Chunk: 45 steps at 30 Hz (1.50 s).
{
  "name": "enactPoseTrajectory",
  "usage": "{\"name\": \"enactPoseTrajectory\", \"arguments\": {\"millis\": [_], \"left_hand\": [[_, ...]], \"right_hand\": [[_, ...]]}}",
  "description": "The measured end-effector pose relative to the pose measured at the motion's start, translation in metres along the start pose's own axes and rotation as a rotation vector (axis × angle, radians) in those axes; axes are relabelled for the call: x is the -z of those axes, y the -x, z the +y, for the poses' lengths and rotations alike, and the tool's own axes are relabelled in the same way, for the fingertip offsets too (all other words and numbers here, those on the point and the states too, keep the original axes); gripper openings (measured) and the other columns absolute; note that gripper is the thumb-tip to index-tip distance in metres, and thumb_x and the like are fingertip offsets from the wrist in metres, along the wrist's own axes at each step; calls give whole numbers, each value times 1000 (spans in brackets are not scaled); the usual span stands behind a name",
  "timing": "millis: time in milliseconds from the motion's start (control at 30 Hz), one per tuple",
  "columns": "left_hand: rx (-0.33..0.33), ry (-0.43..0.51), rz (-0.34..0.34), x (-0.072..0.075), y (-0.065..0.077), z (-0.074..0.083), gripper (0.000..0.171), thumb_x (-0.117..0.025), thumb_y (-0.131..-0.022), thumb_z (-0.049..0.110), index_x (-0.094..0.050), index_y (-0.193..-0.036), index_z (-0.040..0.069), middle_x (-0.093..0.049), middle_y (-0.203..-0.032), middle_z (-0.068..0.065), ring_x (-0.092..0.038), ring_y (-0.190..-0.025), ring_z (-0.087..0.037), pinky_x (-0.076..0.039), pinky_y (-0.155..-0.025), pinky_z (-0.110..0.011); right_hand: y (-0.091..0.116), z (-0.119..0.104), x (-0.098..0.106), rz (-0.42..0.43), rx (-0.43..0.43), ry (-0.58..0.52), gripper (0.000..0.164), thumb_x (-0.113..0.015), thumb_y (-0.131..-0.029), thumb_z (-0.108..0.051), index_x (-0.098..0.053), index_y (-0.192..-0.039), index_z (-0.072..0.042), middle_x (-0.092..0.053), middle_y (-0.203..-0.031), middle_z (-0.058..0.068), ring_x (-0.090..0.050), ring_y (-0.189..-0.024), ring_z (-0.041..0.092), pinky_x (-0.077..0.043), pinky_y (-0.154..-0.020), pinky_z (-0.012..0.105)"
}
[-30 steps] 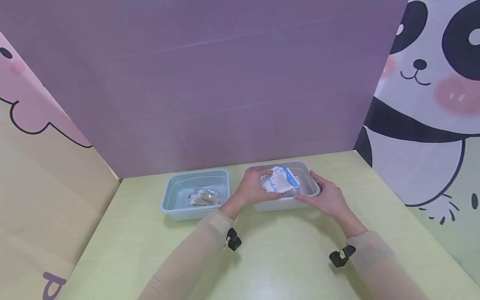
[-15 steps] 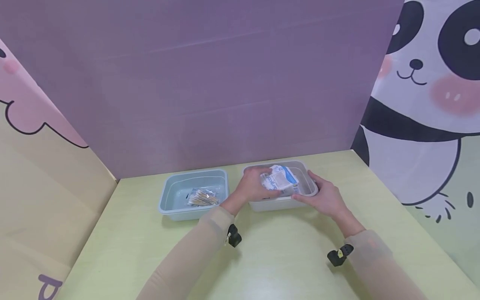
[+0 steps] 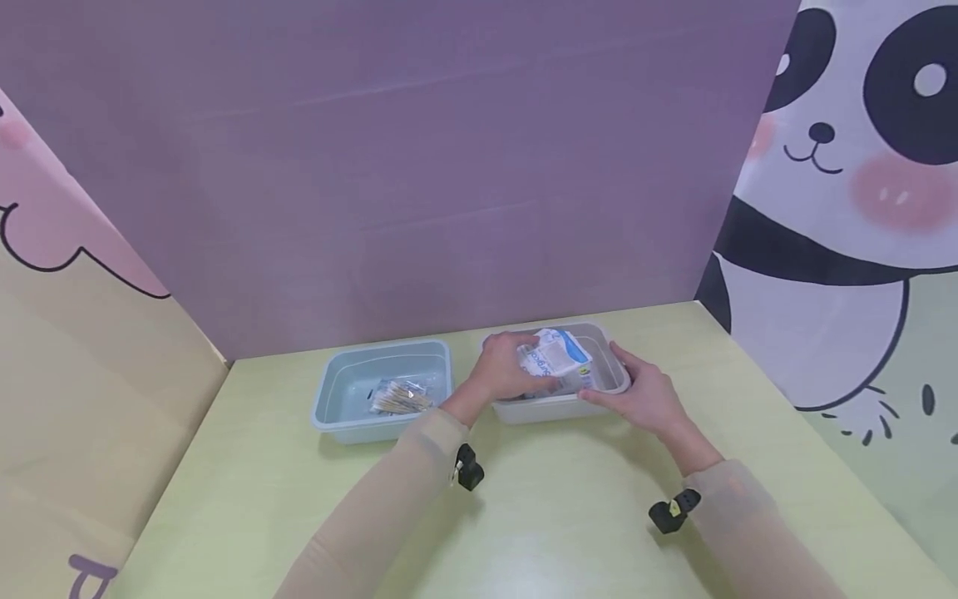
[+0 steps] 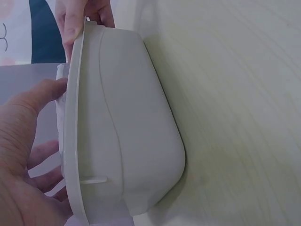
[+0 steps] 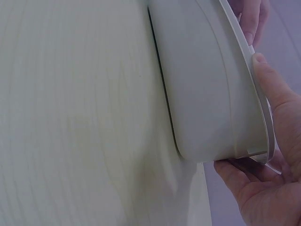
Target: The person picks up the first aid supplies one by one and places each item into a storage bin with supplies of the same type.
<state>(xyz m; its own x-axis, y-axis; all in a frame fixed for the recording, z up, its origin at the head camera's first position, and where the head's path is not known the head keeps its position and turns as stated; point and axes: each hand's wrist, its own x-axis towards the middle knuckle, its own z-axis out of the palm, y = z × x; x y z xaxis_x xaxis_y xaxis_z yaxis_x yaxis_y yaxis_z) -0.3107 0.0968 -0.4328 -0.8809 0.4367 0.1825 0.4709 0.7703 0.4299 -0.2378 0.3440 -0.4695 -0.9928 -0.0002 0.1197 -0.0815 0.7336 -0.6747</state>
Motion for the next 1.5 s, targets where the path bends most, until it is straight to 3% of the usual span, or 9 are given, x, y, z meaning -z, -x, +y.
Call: {"name": "enactPoseTrajectory", "arguments": {"millis": [367,533,833,1500], "left_hand": [[41,0,-1,-5,-1,-1,79,-92,-76,56,-69,-143,20,-70,-144,2,-59,-133,-21,-47,-108,-33],[37,-36,-16,-7,-4,-2,78,-90,-78,58,-69,-143,20,-70,-144,2,-58,-138,-22,-44,-114,-34],[70,-34,-37,-6,-1,1,78,-90,-79,57,-68,-144,20,-65,-151,3,-57,-138,-24,-49,-110,-35],[52,-88,-55,-10,-4,3,78,-87,-80,61,-69,-143,20,-71,-141,1,-61,-130,-21,-50,-108,-34]], "right_hand": [[1,-3,-3,8,10,0,112,-87,-87,-50,-27,-166,1,-42,-160,36,-46,-147,54,-46,-112,66],[1,-2,-3,19,15,3,111,-87,-86,-50,-29,-166,2,-44,-159,35,-49,-145,53,-48,-110,64],[1,-2,-4,-6,-8,-8,114,-86,-87,-53,-25,-167,-1,-38,-164,35,-41,-150,56,-42,-116,69],[4,-7,0,3,-9,-28,114,-87,-86,-50,-26,-166,2,-39,-163,35,-42,-150,55,-42,-117,67]]}}
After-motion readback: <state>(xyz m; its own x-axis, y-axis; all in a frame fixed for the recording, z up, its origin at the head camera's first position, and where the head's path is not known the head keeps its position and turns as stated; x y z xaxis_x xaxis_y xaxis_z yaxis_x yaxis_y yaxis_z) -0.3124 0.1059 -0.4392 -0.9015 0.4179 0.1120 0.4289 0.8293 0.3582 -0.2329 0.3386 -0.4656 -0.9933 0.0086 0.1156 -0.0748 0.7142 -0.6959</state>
